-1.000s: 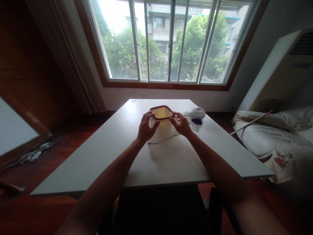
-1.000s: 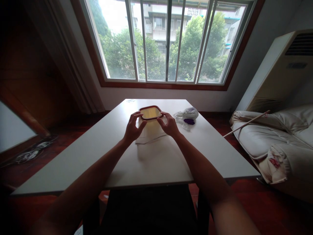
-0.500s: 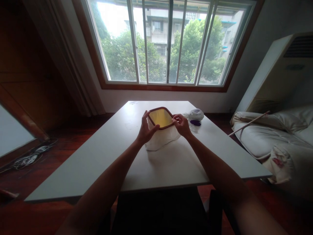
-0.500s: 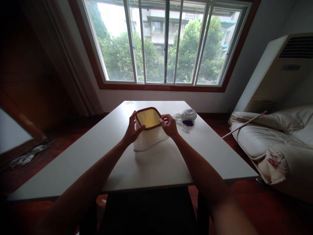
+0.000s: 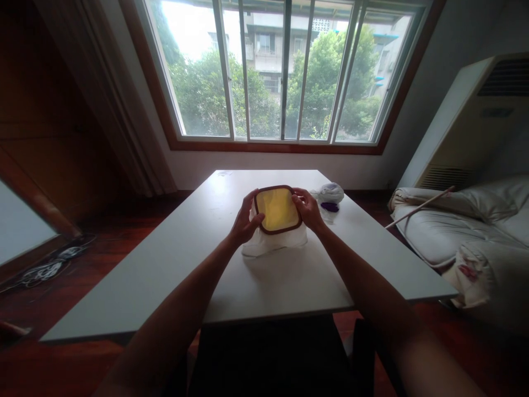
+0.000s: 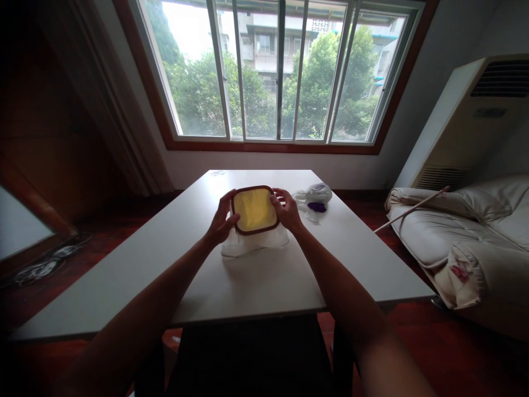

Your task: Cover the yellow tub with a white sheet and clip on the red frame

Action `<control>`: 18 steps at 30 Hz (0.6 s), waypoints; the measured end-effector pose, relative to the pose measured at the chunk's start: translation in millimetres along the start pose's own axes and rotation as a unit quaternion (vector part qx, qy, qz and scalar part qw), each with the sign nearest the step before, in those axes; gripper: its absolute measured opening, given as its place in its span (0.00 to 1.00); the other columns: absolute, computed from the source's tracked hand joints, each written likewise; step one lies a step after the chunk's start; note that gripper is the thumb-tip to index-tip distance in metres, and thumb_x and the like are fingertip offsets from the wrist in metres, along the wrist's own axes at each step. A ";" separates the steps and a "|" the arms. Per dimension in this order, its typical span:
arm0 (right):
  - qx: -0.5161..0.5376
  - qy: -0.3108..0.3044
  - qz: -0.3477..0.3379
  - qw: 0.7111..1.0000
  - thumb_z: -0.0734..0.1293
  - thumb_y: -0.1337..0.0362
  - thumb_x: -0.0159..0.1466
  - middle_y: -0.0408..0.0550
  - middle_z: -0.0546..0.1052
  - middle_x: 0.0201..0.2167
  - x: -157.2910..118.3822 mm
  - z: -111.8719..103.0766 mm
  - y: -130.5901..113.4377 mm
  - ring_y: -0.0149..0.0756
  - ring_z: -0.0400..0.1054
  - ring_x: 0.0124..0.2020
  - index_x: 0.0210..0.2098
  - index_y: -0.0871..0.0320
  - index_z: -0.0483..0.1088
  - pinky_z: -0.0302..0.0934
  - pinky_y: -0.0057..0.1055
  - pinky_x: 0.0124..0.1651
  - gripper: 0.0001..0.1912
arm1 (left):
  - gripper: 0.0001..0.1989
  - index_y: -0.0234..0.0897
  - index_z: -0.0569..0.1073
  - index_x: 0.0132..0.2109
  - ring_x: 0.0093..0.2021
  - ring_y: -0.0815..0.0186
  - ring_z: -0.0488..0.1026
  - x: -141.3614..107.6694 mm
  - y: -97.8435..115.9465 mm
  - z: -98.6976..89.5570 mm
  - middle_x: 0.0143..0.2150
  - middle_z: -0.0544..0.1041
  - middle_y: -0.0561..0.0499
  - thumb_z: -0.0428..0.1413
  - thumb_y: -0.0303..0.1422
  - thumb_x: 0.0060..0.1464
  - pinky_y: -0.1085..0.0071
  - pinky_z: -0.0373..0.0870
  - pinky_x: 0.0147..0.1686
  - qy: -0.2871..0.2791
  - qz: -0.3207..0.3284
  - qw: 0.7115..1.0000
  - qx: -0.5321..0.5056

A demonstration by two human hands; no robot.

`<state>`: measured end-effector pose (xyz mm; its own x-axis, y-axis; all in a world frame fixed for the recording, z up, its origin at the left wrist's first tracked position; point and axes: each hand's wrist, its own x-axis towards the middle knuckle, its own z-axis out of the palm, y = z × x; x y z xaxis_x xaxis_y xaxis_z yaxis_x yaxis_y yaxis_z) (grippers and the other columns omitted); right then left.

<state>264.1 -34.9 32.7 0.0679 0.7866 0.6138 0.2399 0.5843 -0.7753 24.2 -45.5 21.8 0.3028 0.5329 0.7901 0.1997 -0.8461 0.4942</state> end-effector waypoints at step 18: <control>0.077 -0.049 0.003 0.996 0.63 0.54 0.64 0.48 0.72 0.59 0.3 8.5 -8.9 0.47 0.65 0.60 0.59 0.53 0.70 0.58 0.47 0.65 0.25 | 0.33 0.39 0.53 0.69 0.64 0.47 0.62 2.9 1.3 8.4 0.64 0.63 0.38 0.51 0.46 0.63 0.48 0.66 0.59 0.027 -0.066 0.994 -0.079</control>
<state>253.8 -38.2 38.5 -0.0283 0.8012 0.5978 0.0874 0.5977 -0.7969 33.2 -45.0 21.7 0.2320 0.6425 0.7303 0.0837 -0.7612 0.6431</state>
